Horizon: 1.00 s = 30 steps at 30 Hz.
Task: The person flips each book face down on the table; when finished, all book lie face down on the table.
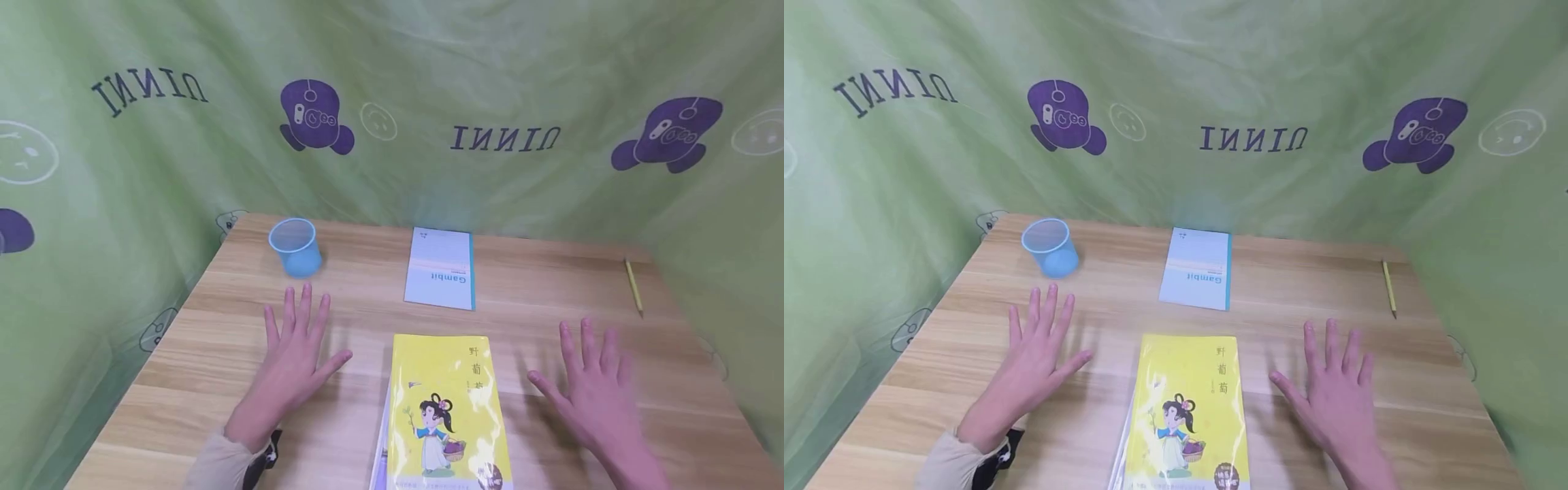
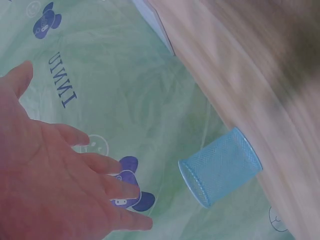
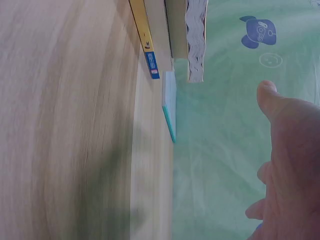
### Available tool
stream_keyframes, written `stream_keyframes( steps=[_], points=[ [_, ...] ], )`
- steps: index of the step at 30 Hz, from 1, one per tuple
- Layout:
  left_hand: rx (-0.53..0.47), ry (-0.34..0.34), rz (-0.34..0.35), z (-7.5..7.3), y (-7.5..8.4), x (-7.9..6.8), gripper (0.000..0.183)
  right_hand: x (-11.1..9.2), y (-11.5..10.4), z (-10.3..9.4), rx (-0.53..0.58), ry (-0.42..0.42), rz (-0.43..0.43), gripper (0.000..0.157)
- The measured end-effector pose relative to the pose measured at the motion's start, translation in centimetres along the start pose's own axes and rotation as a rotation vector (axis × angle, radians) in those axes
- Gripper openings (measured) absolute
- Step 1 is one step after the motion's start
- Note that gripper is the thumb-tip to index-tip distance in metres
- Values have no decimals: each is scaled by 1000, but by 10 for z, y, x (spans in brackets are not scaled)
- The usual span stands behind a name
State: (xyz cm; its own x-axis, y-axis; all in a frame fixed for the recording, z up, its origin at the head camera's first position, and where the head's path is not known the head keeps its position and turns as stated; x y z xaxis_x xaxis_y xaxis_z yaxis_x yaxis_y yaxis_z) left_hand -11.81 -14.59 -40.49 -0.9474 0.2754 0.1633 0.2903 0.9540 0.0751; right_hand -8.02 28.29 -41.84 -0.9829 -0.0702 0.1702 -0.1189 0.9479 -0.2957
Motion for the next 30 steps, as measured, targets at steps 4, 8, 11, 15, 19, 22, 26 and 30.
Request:
stream_keyframes(
  steps=[4, 8, 11, 15, 19, 22, 26, 30],
  points=[
    [-6, -4, -8, 0, 0, -1, 95, 3, -1, -1, -2, 4, -13, 95],
    [-19, -3, -11, -2, 2, -1, 94, 5, -2, -3, 1, 1, -15, 96],
    [-31, -4, -12, -2, 2, -2, 93, 5, -2, -2, 17, -18, 0, 95],
    [-35, 10, -8, -3, 3, -4, 92, 4, -2, -1, 27, -31, 15, 96],
    [-38, 13, 1, -2, 4, -4, 91, 6, -3, 1, 33, -32, 20, 96],
    [-37, 2, 4, -2, 5, -5, 92, 8, -5, 2, 37, -31, 14, 97],
    [-17, 6, 34, -4, 11, -5, 86, 11, -11, 5, 76, -12, -2, 96],
    [-37, 39, 112, -10, 24, -10, 64, 14, -18, 13, 235, 57, -36, 78]
  ],
)
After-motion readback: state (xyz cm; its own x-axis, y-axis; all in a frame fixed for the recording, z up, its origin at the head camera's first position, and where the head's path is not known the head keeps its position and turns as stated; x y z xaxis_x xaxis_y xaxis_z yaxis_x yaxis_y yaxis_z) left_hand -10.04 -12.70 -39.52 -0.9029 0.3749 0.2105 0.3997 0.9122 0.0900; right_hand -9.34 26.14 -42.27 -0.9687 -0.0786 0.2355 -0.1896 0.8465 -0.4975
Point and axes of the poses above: each hand's wrist, its own x-axis towards the middle knuckle, its own z-axis out of the palm, y = z × x, the point moved 4 cm from there along x, towards the middle knuckle, and after that the axes turned 7 degrees about x, right-handed, at the moved point
